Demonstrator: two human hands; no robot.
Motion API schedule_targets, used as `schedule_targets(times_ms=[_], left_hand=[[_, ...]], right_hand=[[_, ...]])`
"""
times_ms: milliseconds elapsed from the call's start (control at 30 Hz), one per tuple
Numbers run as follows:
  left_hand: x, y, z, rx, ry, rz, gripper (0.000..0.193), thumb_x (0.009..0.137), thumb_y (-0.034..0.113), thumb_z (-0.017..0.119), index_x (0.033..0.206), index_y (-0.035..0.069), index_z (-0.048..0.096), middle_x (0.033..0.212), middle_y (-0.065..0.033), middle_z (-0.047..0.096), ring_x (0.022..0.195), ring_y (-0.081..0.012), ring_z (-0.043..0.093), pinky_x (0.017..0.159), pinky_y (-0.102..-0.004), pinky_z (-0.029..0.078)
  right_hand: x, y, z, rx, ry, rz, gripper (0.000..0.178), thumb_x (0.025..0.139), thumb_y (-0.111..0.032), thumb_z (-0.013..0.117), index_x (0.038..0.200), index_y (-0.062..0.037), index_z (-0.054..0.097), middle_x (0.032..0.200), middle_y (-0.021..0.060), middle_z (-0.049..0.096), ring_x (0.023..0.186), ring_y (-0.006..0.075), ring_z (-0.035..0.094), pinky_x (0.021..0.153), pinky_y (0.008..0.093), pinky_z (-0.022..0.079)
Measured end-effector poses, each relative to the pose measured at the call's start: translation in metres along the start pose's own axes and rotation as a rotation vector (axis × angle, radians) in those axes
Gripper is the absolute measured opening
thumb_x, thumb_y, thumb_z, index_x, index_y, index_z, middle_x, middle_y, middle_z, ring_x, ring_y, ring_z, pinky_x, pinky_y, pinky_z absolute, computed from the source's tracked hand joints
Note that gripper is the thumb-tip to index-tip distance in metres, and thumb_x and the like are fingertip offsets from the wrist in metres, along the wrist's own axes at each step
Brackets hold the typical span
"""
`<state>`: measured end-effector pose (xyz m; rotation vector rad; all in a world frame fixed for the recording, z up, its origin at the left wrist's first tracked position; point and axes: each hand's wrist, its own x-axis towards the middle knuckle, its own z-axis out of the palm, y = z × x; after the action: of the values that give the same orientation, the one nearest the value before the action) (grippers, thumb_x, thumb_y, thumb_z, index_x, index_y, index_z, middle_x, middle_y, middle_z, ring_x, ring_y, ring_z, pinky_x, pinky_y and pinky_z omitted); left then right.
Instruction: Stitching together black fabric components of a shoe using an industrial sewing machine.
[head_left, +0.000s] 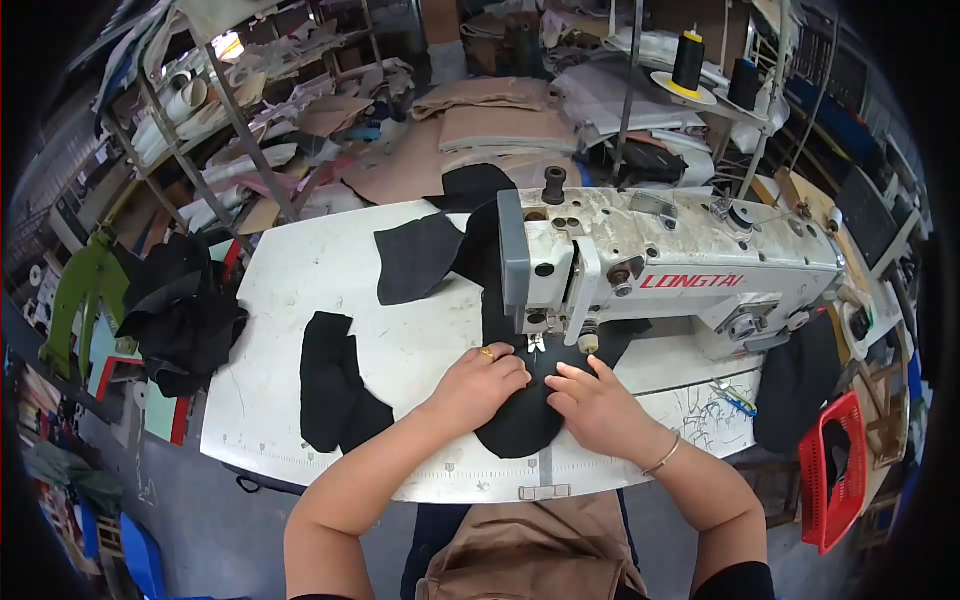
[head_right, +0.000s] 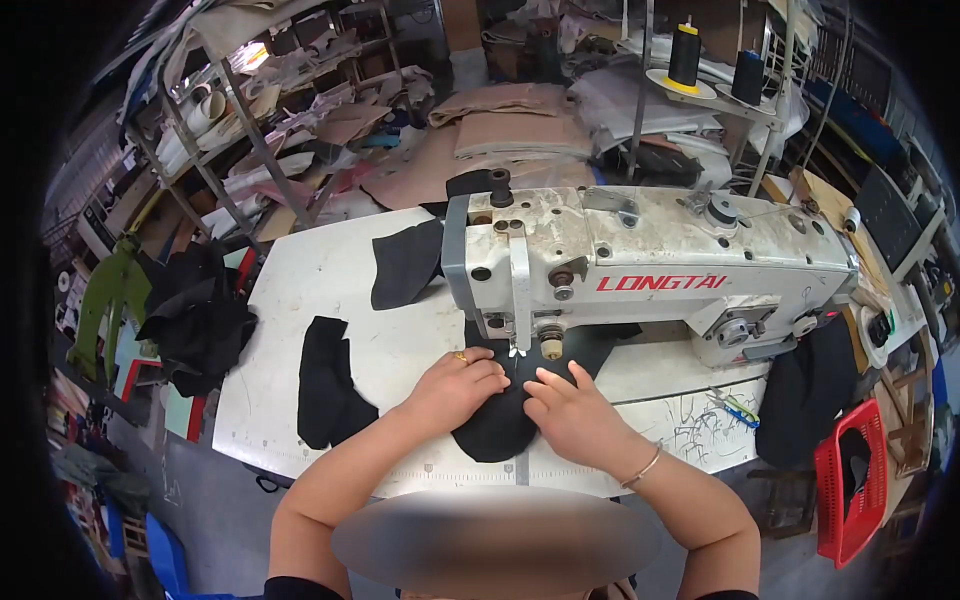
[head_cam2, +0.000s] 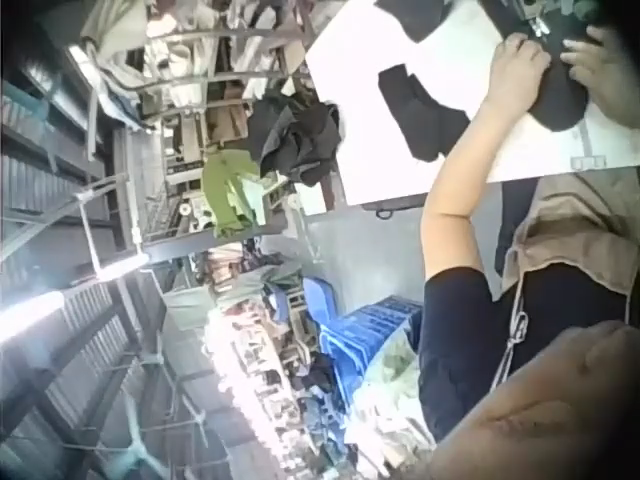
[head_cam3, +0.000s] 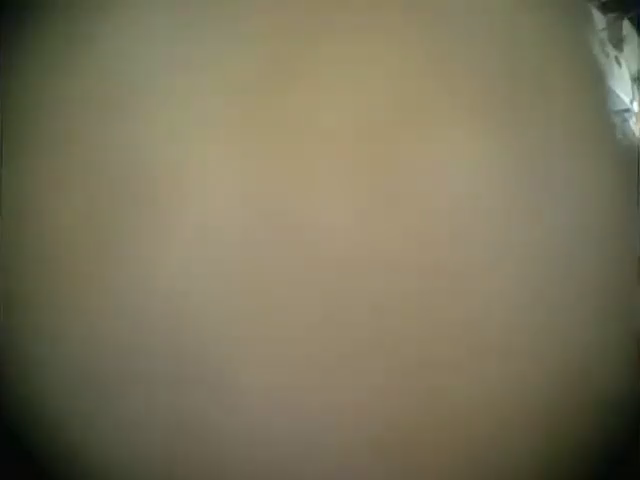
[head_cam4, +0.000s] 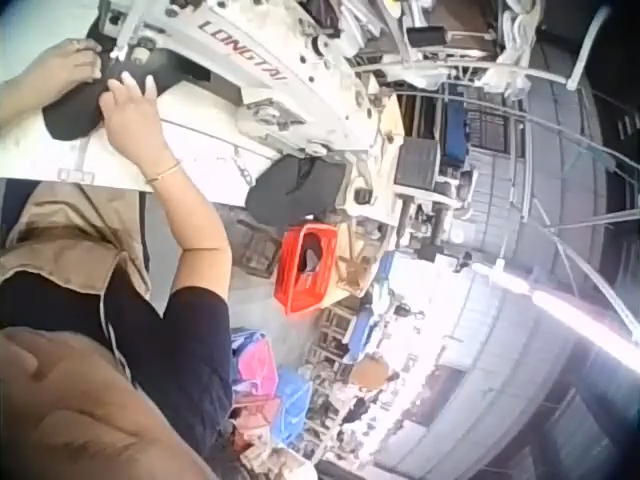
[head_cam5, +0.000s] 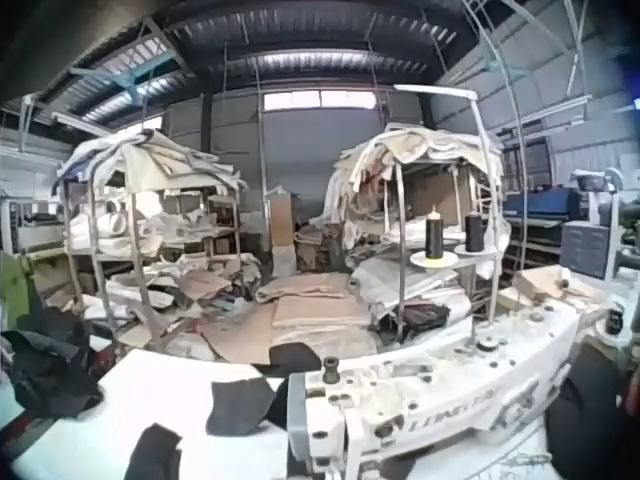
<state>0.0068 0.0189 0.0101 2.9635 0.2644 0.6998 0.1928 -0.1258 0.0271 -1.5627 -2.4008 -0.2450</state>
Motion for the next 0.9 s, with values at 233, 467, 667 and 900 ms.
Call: schedule_targets(times_ms=[233,467,667,900], left_hand=[[-0.014,-0.005,-0.015,-0.414,0.128,-0.361,0.042,0.068,-0.008,0.063,0.107,0.007,0.063,0.109,-0.0060,0.063,0.097,-0.0264,0.061,0.083,-0.0339,0.051],[0.003,0.014,-0.024,0.332,-0.005,0.105,0.026,0.079,0.016,0.056,0.104,0.012,0.063,0.108,-0.0041,0.061,0.114,-0.0243,0.053,0.102,-0.0449,0.037],[0.005,0.006,-0.014,-0.088,-0.031,-0.082,0.024,0.079,0.009,0.055,0.100,0.007,0.066,0.100,-0.0069,0.068,0.098,-0.0221,0.063,0.096,-0.0406,0.044],[0.007,0.011,-0.010,-0.090,-0.049,-0.106,0.021,0.075,0.005,0.058,0.093,0.009,0.068,0.098,-0.0060,0.068,0.102,-0.0241,0.061,0.087,-0.0356,0.047]], right_hand=[[-0.005,-0.031,-0.003,0.006,0.039,-0.149,0.021,0.079,-0.012,0.056,0.099,-0.0116,0.063,0.107,0.0044,0.062,0.110,0.0220,0.056,0.101,0.0447,0.040],[-0.013,-0.027,-0.018,0.050,-0.090,-0.070,0.031,0.078,-0.012,0.057,0.109,-0.0105,0.061,0.112,0.0075,0.060,0.111,0.0233,0.056,0.099,0.0433,0.041],[-0.017,-0.027,-0.004,-0.005,-0.066,-0.122,0.036,0.079,-0.015,0.058,0.114,-0.0053,0.059,0.124,0.0121,0.055,0.117,0.0290,0.052,0.095,0.0491,0.042],[-0.011,-0.036,-0.001,-0.064,0.013,0.030,0.034,0.079,-0.013,0.056,0.111,-0.0074,0.061,0.125,0.0112,0.057,0.118,0.0299,0.052,0.096,0.0457,0.041]])
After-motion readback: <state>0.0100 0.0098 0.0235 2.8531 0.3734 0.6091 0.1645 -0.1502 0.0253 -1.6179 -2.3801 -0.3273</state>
